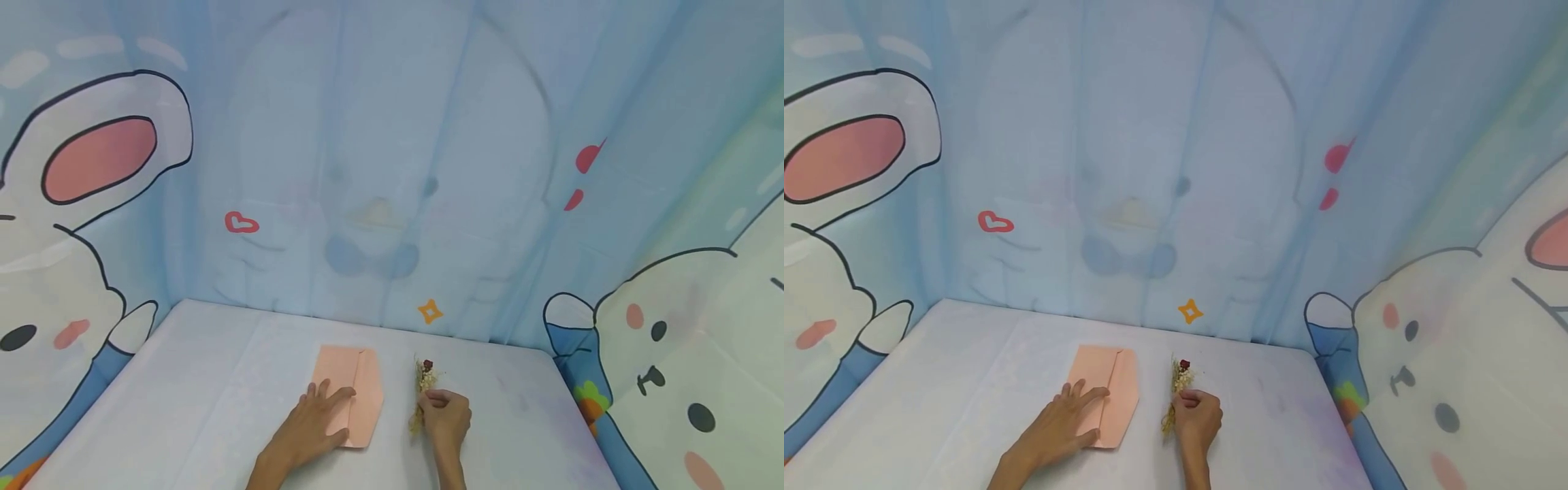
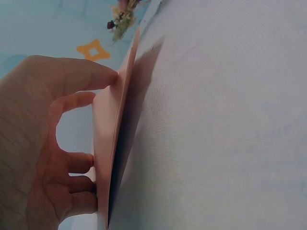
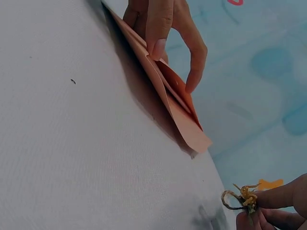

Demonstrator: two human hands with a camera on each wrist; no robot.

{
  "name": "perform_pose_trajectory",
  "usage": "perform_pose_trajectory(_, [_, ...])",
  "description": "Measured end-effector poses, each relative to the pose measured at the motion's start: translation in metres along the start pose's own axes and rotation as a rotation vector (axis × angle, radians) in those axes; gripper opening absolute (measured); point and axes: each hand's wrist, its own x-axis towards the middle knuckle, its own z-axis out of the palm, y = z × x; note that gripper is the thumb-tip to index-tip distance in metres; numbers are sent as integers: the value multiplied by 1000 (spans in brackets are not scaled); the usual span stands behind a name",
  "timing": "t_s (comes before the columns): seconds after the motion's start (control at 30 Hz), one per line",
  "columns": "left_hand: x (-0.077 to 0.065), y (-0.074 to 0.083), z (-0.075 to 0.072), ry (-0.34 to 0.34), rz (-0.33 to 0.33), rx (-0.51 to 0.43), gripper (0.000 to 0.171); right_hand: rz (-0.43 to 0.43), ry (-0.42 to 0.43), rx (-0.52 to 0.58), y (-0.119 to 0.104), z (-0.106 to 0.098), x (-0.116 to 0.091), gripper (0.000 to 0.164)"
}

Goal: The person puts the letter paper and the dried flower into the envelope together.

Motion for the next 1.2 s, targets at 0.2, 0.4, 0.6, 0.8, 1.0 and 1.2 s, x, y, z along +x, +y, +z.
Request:
perform_pose_trajectory(0.2, [0,-3,1,10,12,16,59,-8,-48,28,-4,11,-6,10])
perform_pose_trajectory(0.4, [0,-4,0,-5,9,9,62,-30,-114,72,-8,21,-14,10])
perform_pose_trajectory(0.6, [0,-5,0,-5,0,12,63,-40,-137,67,-12,30,-20,9])
perform_pose_trajectory(0.8, [-1,-5,-1,-4,0,8,63,-81,-139,60,-18,36,-25,8])
perform_pose_trajectory(1.0, [0,-5,-2,-13,2,-3,64,-136,-145,35,-23,44,-30,8])
perform_pose_trajectory(1.2, [2,-2,-2,-8,10,4,64,-161,-152,-4,-27,53,-35,10])
